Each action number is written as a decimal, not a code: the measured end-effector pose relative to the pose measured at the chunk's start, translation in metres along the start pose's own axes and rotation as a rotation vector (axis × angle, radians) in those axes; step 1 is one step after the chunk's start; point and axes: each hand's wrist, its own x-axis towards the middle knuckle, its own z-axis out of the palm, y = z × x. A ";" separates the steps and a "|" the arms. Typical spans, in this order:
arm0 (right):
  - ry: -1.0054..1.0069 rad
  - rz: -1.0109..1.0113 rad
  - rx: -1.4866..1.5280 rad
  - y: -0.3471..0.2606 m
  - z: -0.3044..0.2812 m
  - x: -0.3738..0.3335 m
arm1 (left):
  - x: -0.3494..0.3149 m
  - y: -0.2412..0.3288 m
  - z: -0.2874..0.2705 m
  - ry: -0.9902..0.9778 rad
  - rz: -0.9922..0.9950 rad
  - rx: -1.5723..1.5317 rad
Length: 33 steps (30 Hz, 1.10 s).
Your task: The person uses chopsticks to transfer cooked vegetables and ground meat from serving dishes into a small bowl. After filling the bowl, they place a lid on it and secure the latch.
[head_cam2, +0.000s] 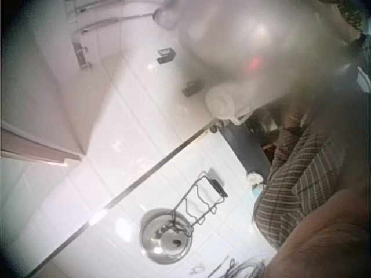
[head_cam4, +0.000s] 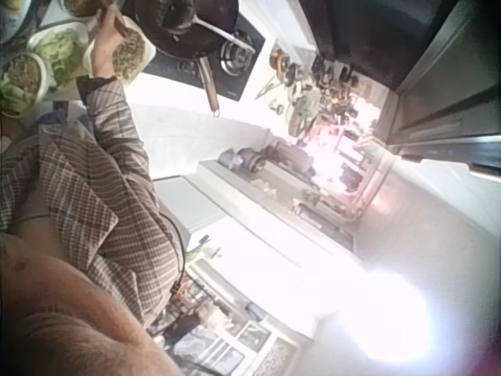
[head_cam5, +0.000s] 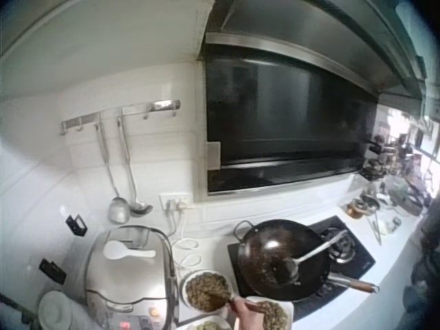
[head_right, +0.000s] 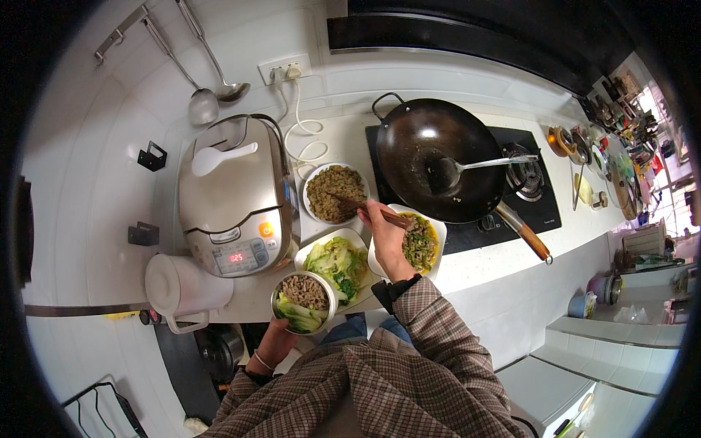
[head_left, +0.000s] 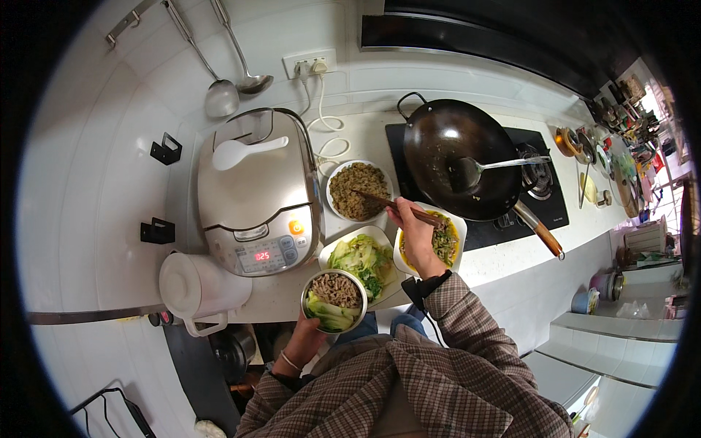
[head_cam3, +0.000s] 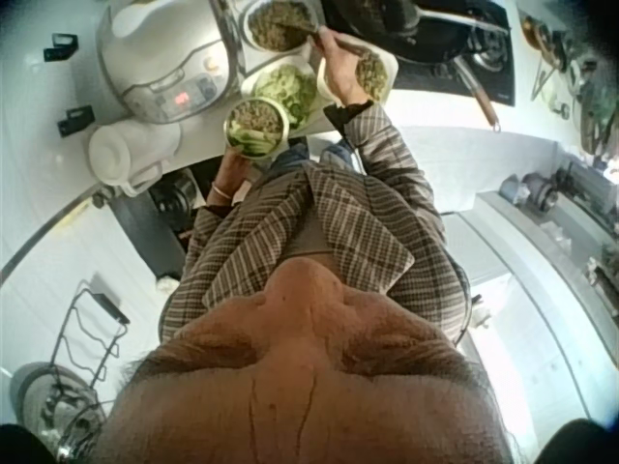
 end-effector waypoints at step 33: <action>-0.690 -0.241 0.326 -0.195 -0.055 -0.179 | 0.007 0.003 0.007 -0.011 -0.009 0.070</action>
